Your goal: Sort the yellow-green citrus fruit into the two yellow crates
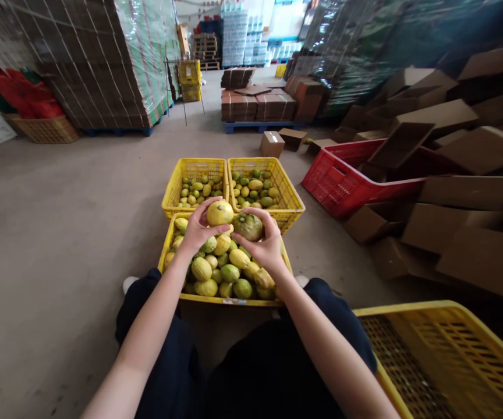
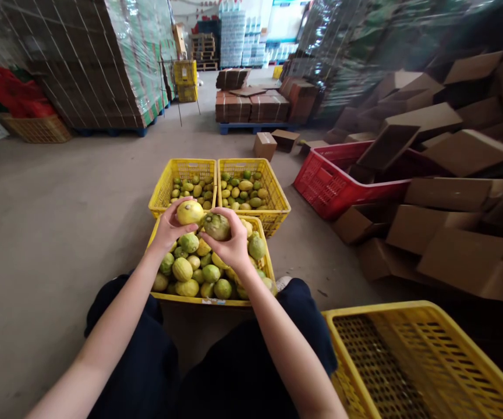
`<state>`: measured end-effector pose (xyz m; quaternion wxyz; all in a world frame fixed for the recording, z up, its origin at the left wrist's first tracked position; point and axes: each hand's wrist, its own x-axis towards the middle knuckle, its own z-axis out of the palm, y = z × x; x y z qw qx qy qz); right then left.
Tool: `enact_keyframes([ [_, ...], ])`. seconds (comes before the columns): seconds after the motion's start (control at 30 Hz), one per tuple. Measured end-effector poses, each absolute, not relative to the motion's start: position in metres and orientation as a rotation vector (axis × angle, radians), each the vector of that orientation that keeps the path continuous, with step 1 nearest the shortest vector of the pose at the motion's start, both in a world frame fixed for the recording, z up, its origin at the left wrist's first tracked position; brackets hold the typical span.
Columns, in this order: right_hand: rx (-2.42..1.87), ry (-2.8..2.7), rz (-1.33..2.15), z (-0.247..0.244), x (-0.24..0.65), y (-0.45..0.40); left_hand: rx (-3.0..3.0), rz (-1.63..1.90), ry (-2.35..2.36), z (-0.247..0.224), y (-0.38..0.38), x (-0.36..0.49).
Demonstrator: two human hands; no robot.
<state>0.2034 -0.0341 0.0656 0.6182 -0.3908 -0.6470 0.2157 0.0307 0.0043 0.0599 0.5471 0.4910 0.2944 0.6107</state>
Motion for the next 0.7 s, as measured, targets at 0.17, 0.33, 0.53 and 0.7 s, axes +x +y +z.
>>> enact_keyframes([
  [0.17,-0.912,-1.182,0.863,0.063,0.200,-0.032,0.857,1.435,0.710,0.056,0.004,0.035],
  [0.33,-0.692,-0.709,1.439,0.061,0.197,-0.025,0.388,1.108,0.561,0.063,-0.005,0.036],
  [0.53,-0.563,-0.332,1.753,0.057,0.194,-0.023,0.080,1.217,0.439,0.062,-0.015,0.040],
  [0.7,-0.635,-0.326,1.790,0.043,0.194,-0.017,0.032,1.274,0.476,0.065,-0.015,0.034],
])
